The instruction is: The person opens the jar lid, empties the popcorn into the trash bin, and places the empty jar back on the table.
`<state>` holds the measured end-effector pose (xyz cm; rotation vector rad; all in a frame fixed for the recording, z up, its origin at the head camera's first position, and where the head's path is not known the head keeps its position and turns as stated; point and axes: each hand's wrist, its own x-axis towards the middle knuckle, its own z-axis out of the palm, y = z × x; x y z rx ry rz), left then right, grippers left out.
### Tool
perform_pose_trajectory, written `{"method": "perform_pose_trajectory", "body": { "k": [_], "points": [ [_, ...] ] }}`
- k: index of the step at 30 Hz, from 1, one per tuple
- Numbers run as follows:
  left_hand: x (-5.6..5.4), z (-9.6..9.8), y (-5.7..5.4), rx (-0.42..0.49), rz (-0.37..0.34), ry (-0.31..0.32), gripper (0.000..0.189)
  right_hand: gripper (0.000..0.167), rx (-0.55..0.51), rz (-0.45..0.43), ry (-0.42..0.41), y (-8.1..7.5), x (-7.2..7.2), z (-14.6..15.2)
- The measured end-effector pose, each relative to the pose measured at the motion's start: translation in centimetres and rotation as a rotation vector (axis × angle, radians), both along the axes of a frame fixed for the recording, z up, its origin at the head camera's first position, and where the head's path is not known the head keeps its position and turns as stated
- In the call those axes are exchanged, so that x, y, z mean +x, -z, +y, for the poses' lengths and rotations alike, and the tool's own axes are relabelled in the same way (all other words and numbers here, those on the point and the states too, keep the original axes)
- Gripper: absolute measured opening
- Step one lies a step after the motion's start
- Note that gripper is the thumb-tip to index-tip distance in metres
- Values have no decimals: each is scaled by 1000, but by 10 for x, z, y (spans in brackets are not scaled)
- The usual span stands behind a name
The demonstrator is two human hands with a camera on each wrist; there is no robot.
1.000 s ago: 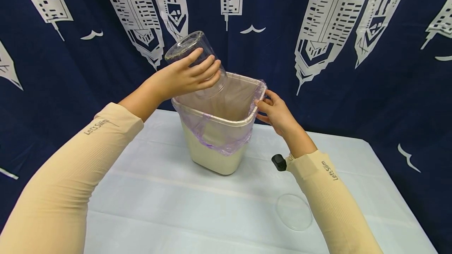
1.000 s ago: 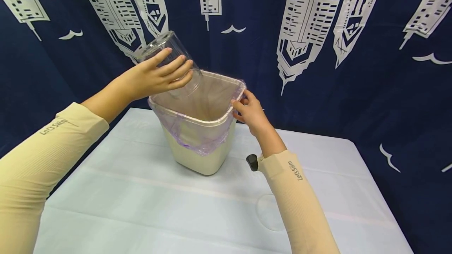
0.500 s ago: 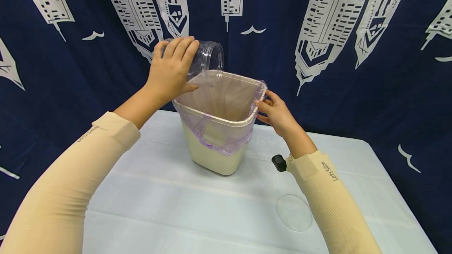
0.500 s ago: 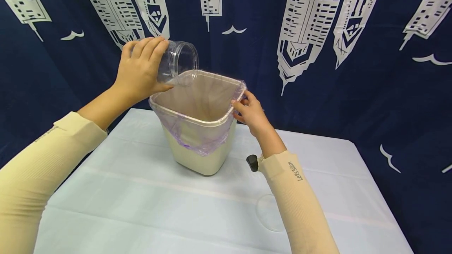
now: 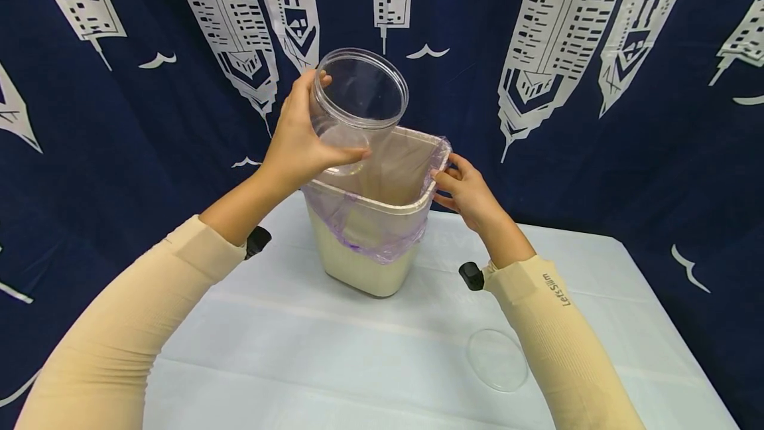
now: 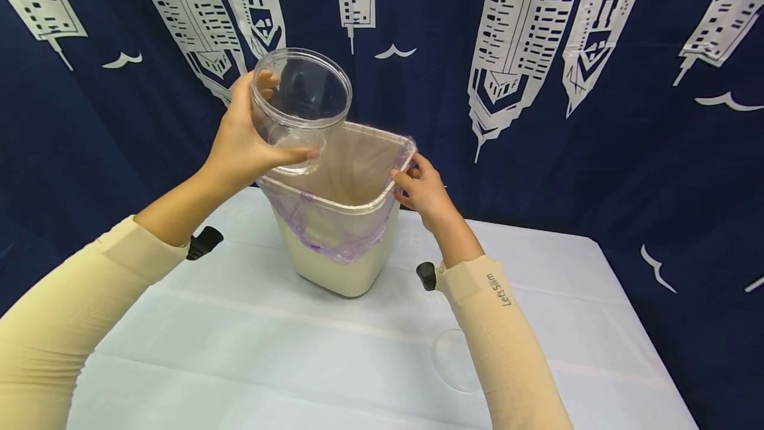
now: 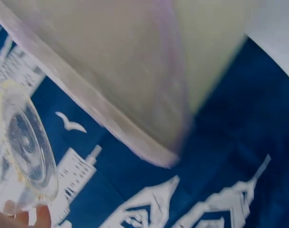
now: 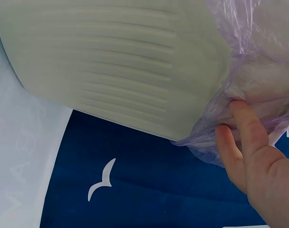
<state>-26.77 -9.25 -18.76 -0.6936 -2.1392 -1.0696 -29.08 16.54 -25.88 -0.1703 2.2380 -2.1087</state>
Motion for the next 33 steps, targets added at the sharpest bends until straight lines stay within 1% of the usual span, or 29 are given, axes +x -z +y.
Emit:
{"method": "perform_pose_trajectory", "body": {
  "k": [2, 4, 5, 7, 10, 13, 15, 18, 20, 22, 25, 28, 31, 33],
  "points": [
    [9, 6, 2, 75, -42, 104, 103, 67, -1, 2, -2, 0, 0, 0],
    [19, 12, 4, 116, -77, 177, 102, 67, -5, 2, -4, 0, 0, 0],
    [25, 15, 6, 122, -92, 205, 102, 66, -8, 3, -6, 0, 1, 0],
    [35, 20, 11, 120, -97, 253, 101, 66, -12, 6, -8, 0, 1, 1],
    [47, 27, 23, 128, -80, 339, 101, 64, -15, 13, -3, 1, 0, 2],
    [63, 33, 35, 151, -94, 414, 101, 59, -3, 30, 12, 2, 0, 1],
    [76, 37, 42, 160, -112, 440, 101, 59, 3, 41, 18, 3, 0, 0],
    [91, 41, 52, 168, -111, 473, 101, 60, 8, 62, 16, 4, 0, 0],
    [94, 43, 64, 166, -103, 496, 104, 61, 17, 71, 11, 3, 0, 1],
    [94, 45, 76, 165, -108, 528, 107, 61, 35, 78, 5, 3, 0, 1],
    [93, 48, 93, 167, -152, 573, 109, 63, 27, 67, -7, 2, 1, 1],
    [99, 52, 100, 182, -213, 600, 106, 64, -5, 38, -12, 1, 1, 1],
    [106, 54, 104, 188, -275, 596, 103, 64, -26, 20, -11, 1, 0, 1],
    [108, 55, 109, 188, -307, 585, 101, 63, -25, 18, -10, 1, 1, 1]
  ]
}}
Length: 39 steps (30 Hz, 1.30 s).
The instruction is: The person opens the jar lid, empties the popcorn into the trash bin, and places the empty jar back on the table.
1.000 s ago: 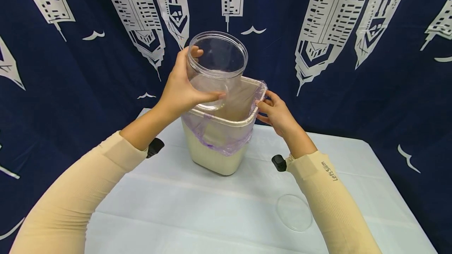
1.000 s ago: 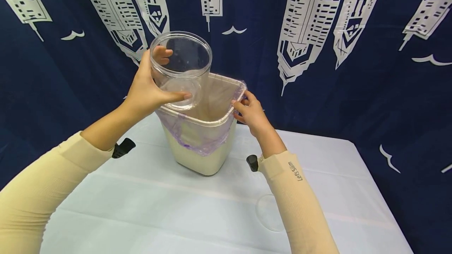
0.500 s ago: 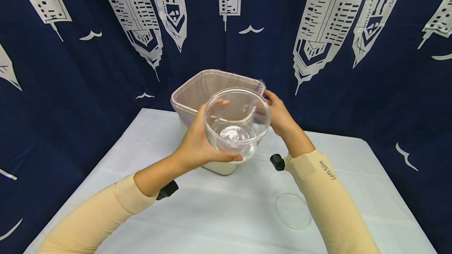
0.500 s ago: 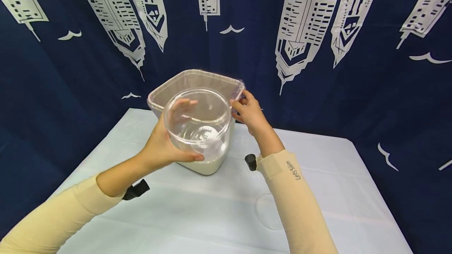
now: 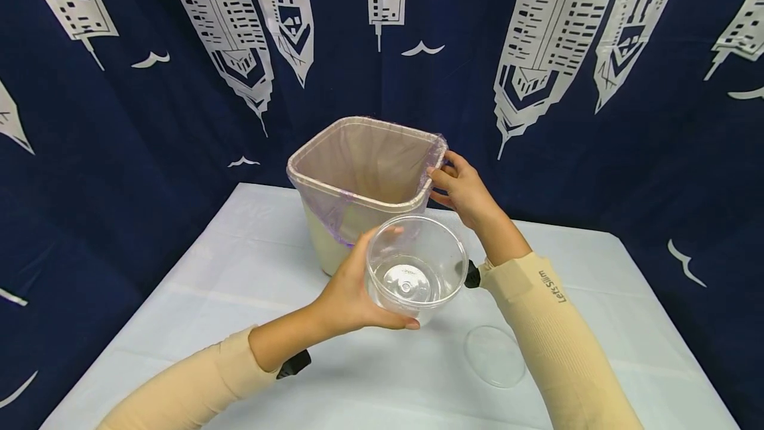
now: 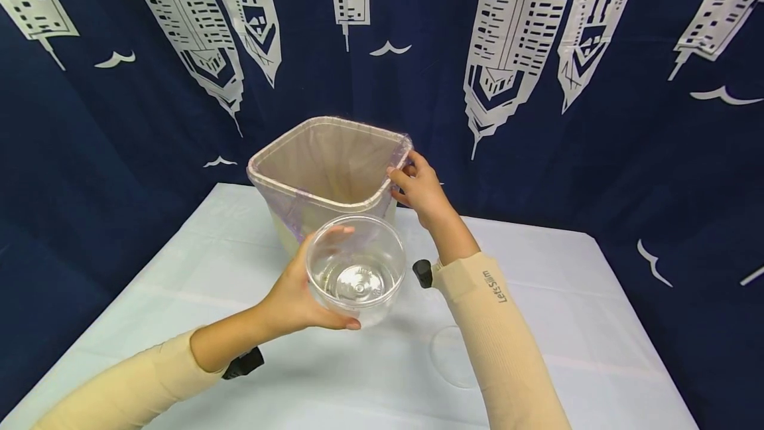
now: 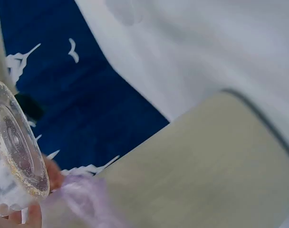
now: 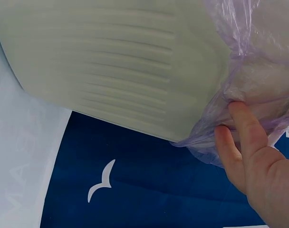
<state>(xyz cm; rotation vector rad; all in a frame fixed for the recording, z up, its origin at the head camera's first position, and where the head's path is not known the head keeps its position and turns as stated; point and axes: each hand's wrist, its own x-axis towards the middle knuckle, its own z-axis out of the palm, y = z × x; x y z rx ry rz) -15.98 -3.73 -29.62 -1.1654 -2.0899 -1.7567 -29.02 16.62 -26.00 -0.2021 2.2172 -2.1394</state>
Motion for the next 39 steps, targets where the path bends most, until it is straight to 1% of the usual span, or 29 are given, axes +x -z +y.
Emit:
{"method": "perform_pose_trajectory", "body": {
  "k": [2, 5, 8, 10, 14, 19, 23, 26, 29, 32, 33, 34, 37, 39],
  "points": [
    [-2, 1, 10, -8, -30, -12, 102, 63, 5, 0, 3, 0, 0, 0],
    [-10, 3, 32, -12, -44, -25, 104, 64, 5, -3, 5, 0, 0, 0],
    [-19, 5, 55, -30, -39, -45, 105, 64, 4, -5, 4, 0, 1, 0],
    [-24, 7, 68, -55, -13, -69, 105, 64, 3, -8, 5, 0, 1, 0],
    [-28, 9, 86, -104, 5, -114, 106, 64, 6, -7, 7, -1, 2, 0],
    [-32, 10, 103, -145, -16, -147, 106, 65, 12, -7, 8, -3, 2, 0],
    [-34, 10, 116, -183, -51, -169, 107, 65, 0, -11, 6, -1, 1, 0],
    [-35, 10, 126, -205, -83, -174, 107, 65, -9, -9, 4, 0, 0, 1],
    [-35, 10, 134, -221, -121, -160, 108, 65, -11, -5, 4, 1, -1, 1],
    [-36, 9, 141, -232, -163, -133, 109, 66, -8, -5, 3, 2, -1, 1],
    [-34, 9, 139, -236, -173, -123, 109, 66, -9, -6, 2, 2, -1, 1],
    [-32, 9, 136, -242, -180, -120, 109, 66, -11, -6, 1, 2, -1, 1],
    [-34, 10, 143, -233, -188, -92, 108, 66, -21, -6, -3, 2, -1, 0],
    [-36, 10, 147, -247, -181, -80, 108, 66, -24, -5, -2, 2, -1, 0]
  ]
}}
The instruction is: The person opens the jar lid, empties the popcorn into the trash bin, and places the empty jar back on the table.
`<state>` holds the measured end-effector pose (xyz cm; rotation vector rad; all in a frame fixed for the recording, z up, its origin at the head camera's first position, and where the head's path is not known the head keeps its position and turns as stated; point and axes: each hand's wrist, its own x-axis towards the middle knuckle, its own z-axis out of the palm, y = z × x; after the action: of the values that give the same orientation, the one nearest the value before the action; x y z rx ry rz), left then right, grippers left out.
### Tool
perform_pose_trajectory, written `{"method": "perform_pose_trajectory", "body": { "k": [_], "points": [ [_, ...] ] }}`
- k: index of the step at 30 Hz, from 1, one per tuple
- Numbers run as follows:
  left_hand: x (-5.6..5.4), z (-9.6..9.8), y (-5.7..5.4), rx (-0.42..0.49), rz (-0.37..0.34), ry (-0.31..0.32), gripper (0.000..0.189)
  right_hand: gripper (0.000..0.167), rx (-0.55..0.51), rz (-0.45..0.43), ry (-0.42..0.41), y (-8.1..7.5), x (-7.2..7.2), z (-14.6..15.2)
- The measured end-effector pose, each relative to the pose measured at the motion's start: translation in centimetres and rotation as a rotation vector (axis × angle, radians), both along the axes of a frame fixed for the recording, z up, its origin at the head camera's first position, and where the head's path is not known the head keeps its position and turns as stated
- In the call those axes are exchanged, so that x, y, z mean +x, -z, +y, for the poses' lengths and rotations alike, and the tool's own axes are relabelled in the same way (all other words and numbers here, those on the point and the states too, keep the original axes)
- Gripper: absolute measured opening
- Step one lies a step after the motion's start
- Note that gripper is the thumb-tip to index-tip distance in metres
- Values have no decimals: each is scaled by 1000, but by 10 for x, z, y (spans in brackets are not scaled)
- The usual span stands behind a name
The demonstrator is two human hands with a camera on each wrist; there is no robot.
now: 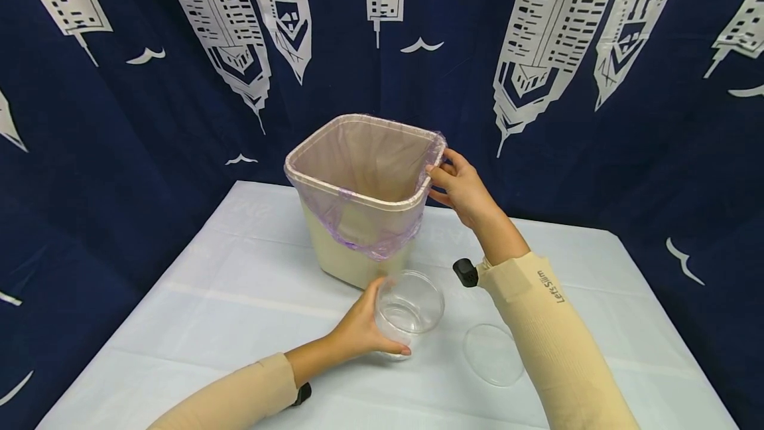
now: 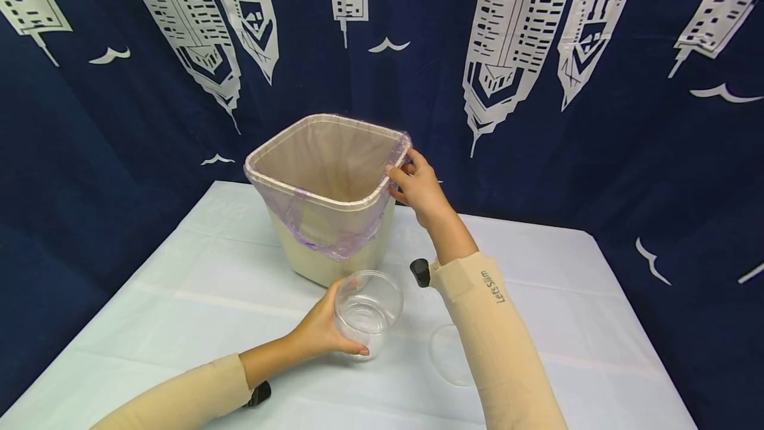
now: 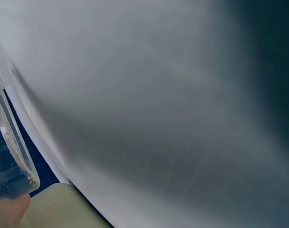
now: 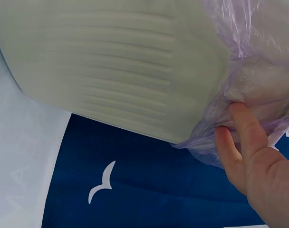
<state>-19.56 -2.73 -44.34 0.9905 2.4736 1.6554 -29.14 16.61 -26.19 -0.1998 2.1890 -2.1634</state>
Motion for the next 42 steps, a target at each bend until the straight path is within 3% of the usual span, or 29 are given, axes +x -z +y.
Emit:
{"method": "perform_pose_trajectory", "body": {
  "k": [2, 9, 16, 21, 24, 29, 33, 36, 42],
  "points": [
    [-6, 0, 13, -14, -10, 21, 109, 66, -2, 0, 3, 0, 0, 0],
    [-10, -2, 17, -93, -98, 64, 112, 67, -7, -4, 11, 0, 0, -1],
    [-15, -4, 20, -78, -219, 77, 117, 67, -1, -7, 15, 0, 0, -3],
    [-18, -5, 19, -71, -219, 119, 121, 66, 16, 9, 17, 0, -1, -4],
    [-19, -10, 14, -127, -229, 126, 120, 66, 30, 18, 9, 0, -1, -5],
    [-16, -23, -2, -362, -245, 67, 112, 64, 67, 44, -2, 2, -1, -4],
    [-11, -32, -24, -525, -191, 82, 104, 60, 107, 84, 4, 3, 0, -3],
    [-5, -35, -41, -596, -94, 79, 98, 58, 141, 130, 12, 5, 1, -2],
    [8, -35, -69, -669, 286, -46, 86, 59, 257, 248, 42, 14, 5, 3]
  ]
}}
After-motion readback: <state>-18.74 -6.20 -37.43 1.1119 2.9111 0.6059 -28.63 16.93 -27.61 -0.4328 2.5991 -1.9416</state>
